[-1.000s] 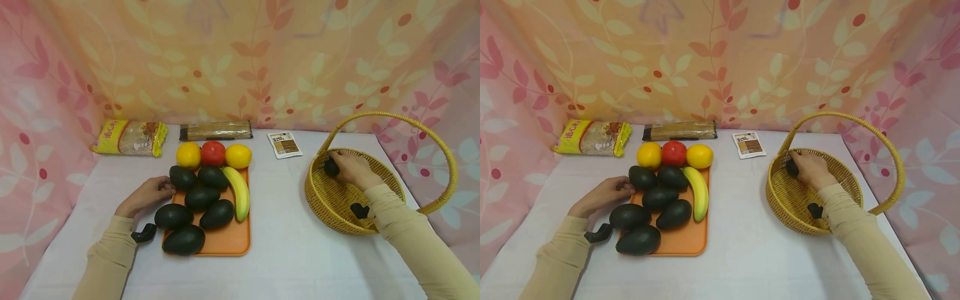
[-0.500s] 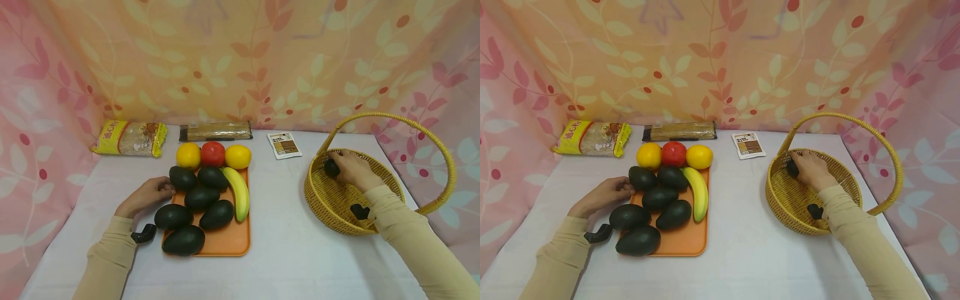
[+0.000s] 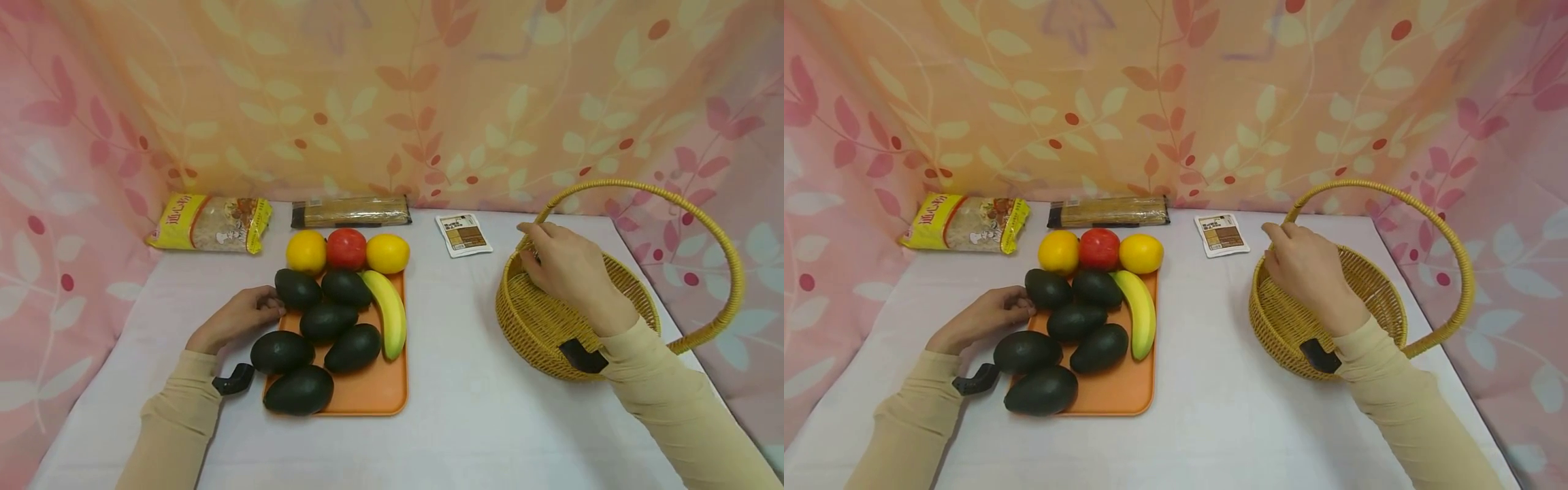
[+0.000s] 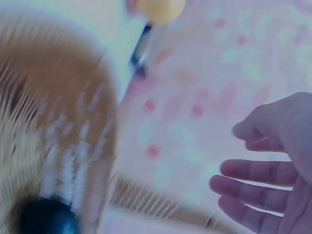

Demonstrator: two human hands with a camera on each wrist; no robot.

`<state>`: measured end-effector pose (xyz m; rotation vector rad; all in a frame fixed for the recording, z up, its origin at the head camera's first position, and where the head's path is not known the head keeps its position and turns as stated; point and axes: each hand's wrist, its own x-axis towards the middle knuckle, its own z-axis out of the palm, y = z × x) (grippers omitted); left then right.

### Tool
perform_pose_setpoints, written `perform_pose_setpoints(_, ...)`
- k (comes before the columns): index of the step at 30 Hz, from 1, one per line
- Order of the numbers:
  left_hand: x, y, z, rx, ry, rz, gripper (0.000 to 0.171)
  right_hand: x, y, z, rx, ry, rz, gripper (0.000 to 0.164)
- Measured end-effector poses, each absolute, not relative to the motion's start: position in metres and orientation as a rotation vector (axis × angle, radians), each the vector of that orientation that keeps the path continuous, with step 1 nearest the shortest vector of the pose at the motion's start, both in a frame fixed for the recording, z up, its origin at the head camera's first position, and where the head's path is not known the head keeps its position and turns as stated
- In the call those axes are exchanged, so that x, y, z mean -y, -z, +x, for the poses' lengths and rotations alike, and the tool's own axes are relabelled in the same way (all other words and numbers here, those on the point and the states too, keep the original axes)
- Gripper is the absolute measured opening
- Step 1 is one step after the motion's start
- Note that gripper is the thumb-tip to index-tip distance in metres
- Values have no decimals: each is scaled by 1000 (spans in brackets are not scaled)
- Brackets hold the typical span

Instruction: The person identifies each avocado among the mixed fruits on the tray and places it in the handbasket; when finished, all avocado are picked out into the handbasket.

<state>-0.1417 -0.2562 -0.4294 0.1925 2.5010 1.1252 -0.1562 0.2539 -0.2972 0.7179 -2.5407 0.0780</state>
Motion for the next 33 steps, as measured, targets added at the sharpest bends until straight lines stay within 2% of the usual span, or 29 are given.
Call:
perform_pose_setpoints(8, 257, 429, -144, -2500, -1119, 181, 27, -188, 301, -125, 2353, -133, 1015, 44)
perform_pose_setpoints(22, 255, 433, -142, -2485, -1146, 181, 27, -104, 359, -86, 2401, -50, 1399, 57)
perform_pose_setpoints(33, 257, 433, -143, -2505, -1134, 204, 27, -79, 379, -77, 2311, 64, 1482, 48)
